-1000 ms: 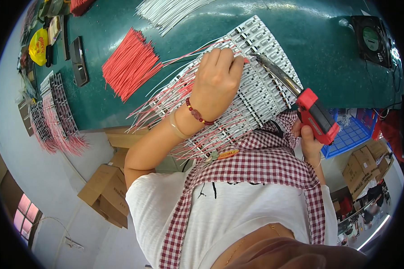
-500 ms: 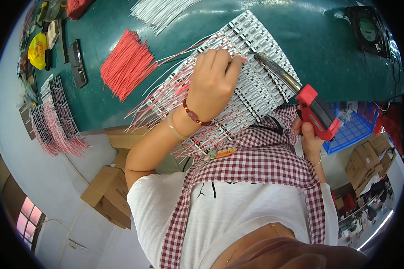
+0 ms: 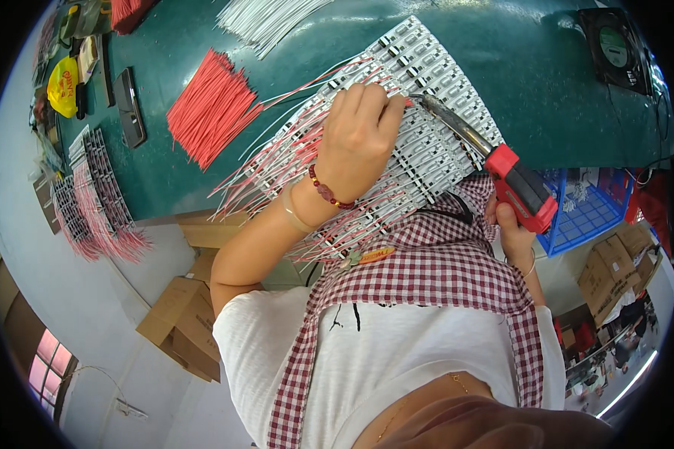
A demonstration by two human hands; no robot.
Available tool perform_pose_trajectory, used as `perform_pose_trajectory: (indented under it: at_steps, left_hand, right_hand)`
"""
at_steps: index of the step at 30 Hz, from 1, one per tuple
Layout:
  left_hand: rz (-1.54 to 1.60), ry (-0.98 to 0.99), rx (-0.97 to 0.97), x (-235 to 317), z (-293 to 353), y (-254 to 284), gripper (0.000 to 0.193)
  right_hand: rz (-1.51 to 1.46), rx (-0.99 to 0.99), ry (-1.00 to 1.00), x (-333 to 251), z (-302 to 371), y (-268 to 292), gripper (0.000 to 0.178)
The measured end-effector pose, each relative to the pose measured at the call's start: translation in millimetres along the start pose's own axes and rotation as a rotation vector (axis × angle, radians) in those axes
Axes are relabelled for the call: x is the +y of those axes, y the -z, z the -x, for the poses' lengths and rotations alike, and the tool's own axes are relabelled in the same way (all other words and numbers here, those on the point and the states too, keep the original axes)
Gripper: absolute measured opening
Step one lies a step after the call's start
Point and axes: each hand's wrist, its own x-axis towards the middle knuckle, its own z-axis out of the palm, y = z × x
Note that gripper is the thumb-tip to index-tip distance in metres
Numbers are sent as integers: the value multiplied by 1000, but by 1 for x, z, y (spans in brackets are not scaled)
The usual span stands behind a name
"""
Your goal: The person uses a soldering iron to attach red and white wires to a grid of LED modules on a green workbench. They repeatedly pick wires, position them on the modules, and apply heat with the soldering iron to secure the connections.
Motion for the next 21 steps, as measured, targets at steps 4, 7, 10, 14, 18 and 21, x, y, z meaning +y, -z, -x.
perform_pose_trajectory:
  at_steps: [4, 7, 10, 14, 18, 21]
  left_hand:
    - [-5, -8, 8, 0, 0, -2, 23]
    - [-15, 1, -7, 2, -1, -1, 22]
    - [-35, 2, -13, 4, -3, 0, 21]
    - [-91, -22, 0, 4, -3, 3, 23]
    - [-58, -50, 7, 8, 4, 4, 25]
    - [-21, -39, -12, 11, 5, 0, 26]
  right_hand:
    - [-70, 38, -22, -3, 4, -4, 59]
    - [-150, 21, -29, -11, 3, -2, 62]
    - [-190, 12, -35, -12, 3, 1, 63]
    - [-230, 8, -39, -11, 5, 3, 65]
    - [-245, 20, -50, -8, 11, 3, 63]
    - [-322, 7, -64, -16, 11, 2, 35]
